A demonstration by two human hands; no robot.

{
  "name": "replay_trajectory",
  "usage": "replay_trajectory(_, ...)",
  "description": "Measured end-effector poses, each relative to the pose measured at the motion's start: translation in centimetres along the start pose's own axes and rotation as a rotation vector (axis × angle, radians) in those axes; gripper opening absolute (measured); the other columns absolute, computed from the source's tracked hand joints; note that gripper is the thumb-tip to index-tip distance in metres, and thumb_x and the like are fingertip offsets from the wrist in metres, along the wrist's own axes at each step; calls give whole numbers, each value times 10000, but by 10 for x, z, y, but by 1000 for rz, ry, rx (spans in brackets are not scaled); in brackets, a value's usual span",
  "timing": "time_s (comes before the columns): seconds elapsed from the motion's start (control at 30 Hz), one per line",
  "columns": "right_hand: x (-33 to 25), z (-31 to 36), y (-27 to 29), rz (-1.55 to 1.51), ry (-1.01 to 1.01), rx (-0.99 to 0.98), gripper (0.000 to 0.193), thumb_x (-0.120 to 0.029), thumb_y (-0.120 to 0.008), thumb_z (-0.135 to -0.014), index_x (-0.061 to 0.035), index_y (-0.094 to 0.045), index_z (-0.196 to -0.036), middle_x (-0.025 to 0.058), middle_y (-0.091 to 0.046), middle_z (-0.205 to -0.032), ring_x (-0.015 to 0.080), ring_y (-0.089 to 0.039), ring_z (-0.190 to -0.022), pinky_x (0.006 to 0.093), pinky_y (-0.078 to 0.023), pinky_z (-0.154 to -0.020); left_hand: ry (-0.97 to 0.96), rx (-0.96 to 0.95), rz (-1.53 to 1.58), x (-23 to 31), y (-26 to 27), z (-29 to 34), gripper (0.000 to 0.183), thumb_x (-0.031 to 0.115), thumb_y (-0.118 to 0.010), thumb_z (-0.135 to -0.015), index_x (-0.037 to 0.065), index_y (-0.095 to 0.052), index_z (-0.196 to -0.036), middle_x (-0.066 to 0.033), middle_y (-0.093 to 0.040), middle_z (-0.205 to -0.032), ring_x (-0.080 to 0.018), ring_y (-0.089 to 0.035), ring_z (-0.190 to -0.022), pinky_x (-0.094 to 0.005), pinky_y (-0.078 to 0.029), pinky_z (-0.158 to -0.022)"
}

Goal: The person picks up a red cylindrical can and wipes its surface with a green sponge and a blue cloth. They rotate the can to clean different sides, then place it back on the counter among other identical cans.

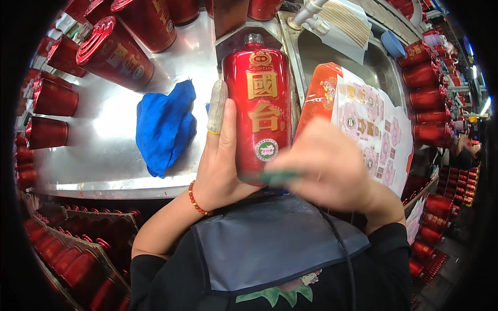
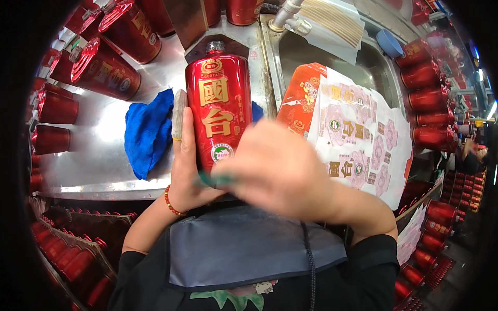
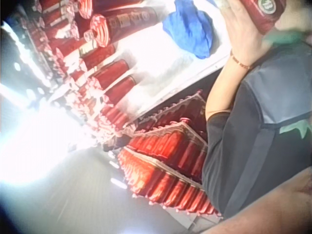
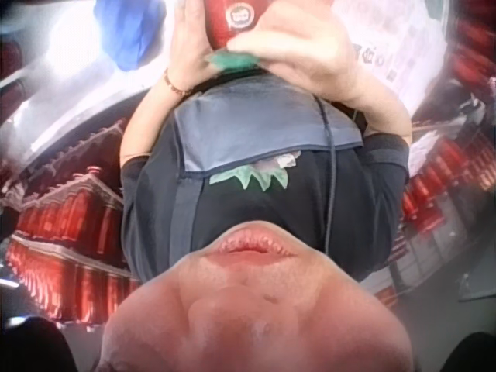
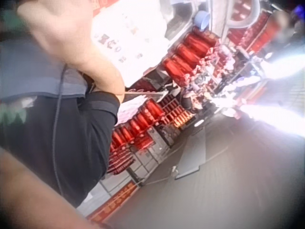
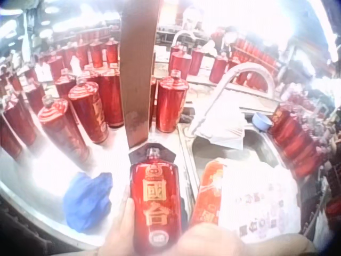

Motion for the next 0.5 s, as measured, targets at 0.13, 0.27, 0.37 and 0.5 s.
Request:
replay_trajectory(0.13,87,3,53,-124,-434,388,194,-128,-770,-892,-11,-725,-1040,47,-691,-859,102,-615,-742,282,-487,-671,-39,37,-10,6,2,-4,1389,282,-957,-681,-35,27,-1610,-334,-421,-1467,-475,-537,-1278,-486,-493,-1019)
replay_trajectory(0.27,39,-1,25,-161,-278,109,196,-150,-789,-873,-25,-751,-1019,66,-688,-867,147,-633,-755,293,-488,-700,-14,28,-40,6,2,-2,1395,291,-961,-678,-47,25,-1604,-319,-472,-1435,-458,-576,-1238,-473,-492,-1022)
replay_trajectory(0.37,92,10,49,-169,-430,393,170,-102,-743,-919,0,-724,-1054,46,-662,-859,101,-615,-803,262,-462,-703,-49,53,-53,9,6,-4,1403,306,-966,-673,-60,20,-1601,-310,-492,-1426,-451,-584,-1228,-466,-482,-1034)
replay_trajectory(0.5,-1,21,18,386,229,234,202,-100,-774,-827,-83,-768,-1028,14,-668,-883,167,-602,-793,327,-478,-710,-46,36,-47,8,3,-4,1387,313,-966,-674,-69,-10,-1603,-303,-494,-1432,-434,-564,-1261,-451,-459,-1063)
Point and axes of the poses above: each hand's wrist, its own z-axis away from the middle knuckle, its own y-axis out of the back of the hand, x = y × z, the point moved 10 cm from there along -z, towards the middle knuckle
